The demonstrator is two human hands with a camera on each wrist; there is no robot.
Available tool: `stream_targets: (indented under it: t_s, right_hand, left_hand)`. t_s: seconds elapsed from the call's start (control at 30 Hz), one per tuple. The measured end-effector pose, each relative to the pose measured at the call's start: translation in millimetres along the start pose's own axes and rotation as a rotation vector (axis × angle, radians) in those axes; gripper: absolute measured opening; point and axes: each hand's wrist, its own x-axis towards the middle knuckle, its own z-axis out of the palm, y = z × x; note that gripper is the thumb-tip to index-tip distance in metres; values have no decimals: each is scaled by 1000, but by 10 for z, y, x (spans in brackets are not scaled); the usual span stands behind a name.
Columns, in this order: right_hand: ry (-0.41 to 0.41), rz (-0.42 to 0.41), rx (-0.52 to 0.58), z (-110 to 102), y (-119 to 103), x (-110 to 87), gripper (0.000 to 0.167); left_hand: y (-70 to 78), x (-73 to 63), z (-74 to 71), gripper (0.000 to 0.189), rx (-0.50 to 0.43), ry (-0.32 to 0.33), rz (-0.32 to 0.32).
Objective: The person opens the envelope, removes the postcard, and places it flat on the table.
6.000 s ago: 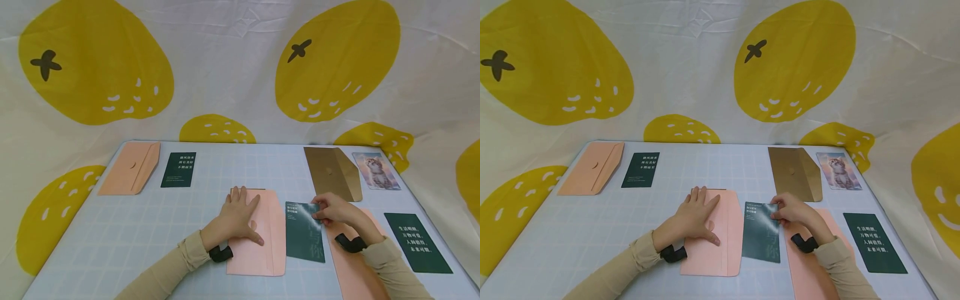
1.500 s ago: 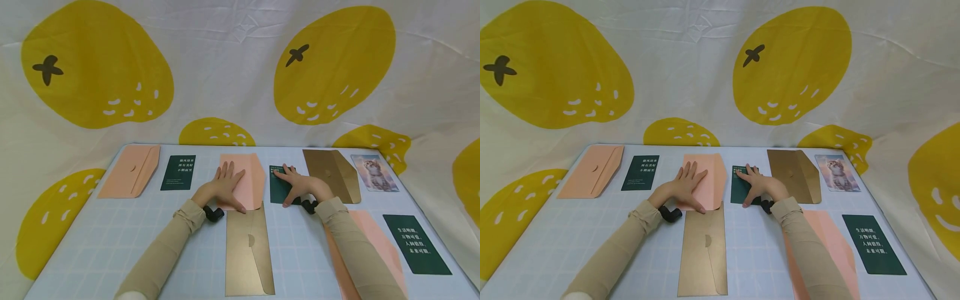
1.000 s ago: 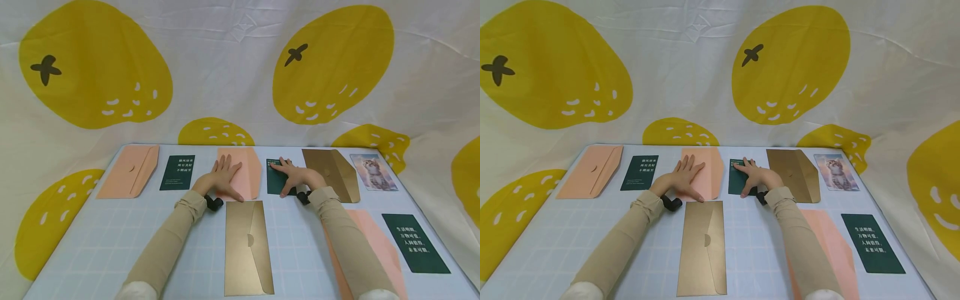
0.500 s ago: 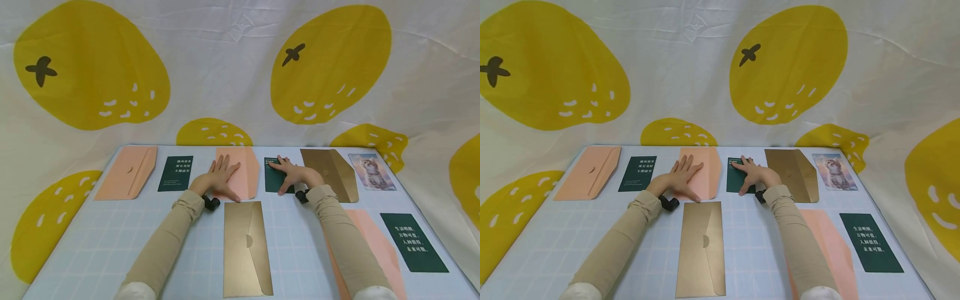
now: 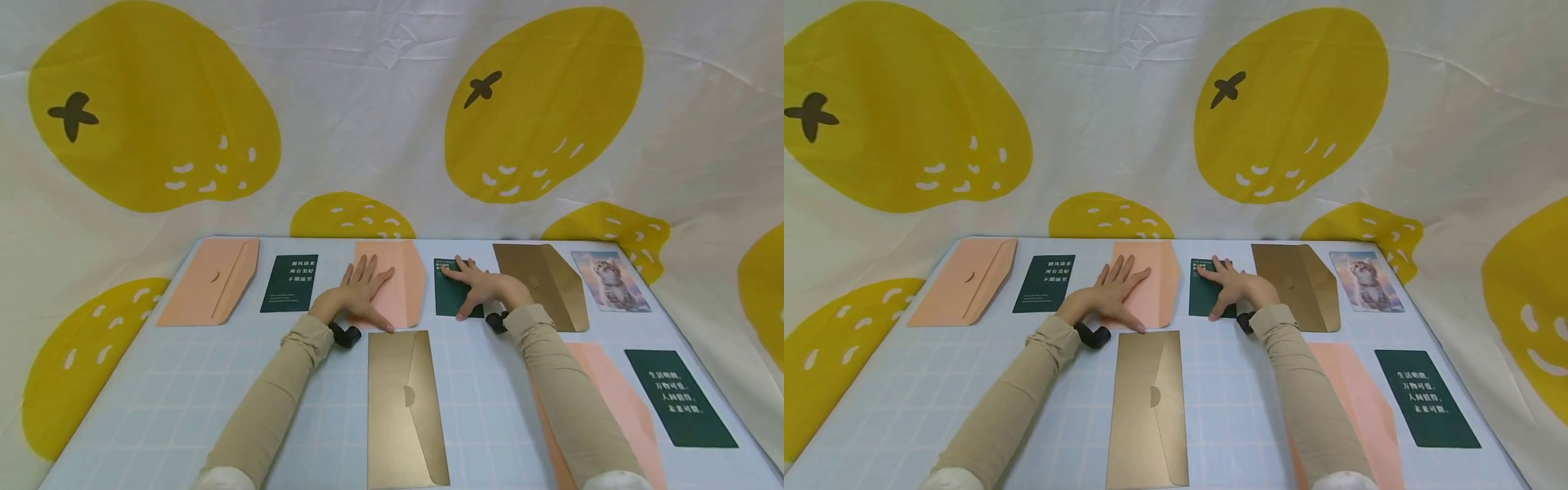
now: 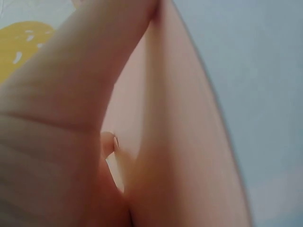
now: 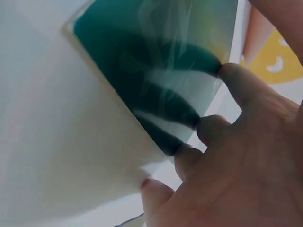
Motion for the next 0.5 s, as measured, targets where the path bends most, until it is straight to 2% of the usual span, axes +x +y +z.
stream_targets:
  t_s: [0.5]
  right_hand:
    - [-21,-39,-11,-35,15,-45,115]
  left_hand:
    - [-43,-3,-8,129,-10,13,26]
